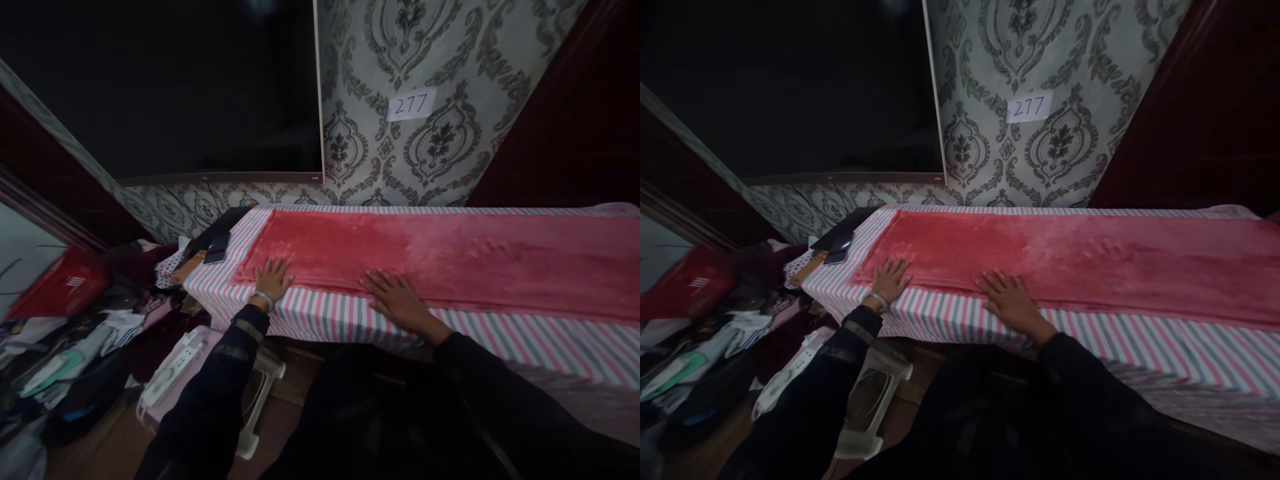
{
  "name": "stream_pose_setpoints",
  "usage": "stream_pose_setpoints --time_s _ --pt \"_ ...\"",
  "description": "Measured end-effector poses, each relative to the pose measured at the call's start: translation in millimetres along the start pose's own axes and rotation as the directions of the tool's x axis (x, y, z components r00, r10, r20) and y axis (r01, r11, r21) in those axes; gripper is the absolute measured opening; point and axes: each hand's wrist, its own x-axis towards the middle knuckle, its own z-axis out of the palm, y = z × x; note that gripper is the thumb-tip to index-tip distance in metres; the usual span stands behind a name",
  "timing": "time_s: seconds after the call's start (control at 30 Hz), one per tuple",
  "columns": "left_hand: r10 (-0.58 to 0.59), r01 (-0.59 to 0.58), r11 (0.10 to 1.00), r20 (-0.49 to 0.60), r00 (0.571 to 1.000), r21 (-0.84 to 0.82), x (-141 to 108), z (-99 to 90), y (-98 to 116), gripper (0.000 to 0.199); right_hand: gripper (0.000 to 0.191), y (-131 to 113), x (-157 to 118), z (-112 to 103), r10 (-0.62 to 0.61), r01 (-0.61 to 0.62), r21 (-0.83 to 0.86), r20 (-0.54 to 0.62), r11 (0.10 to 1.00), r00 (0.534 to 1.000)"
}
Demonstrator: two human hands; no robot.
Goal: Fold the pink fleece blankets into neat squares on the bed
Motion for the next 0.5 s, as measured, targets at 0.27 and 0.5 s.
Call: stream_pose_setpoints --time_s 0.27,0.5 --pt "-0.097 0.117 0.988 0.173 0.98 -0.105 4.6 -9.4 -37.5 0.059 0.057 5.4 -16.8 13.4 -0.065 0.057 0.135 0.053 0.989 0.997" --pt "-0.099 0.108 0.977 0.059 0.993 -0.184 82.0 -47.9 -51.3 0.038 0.053 49.5 9.5 -21.5 0.012 0.027 0.293 -0.13 0.956 0.991"
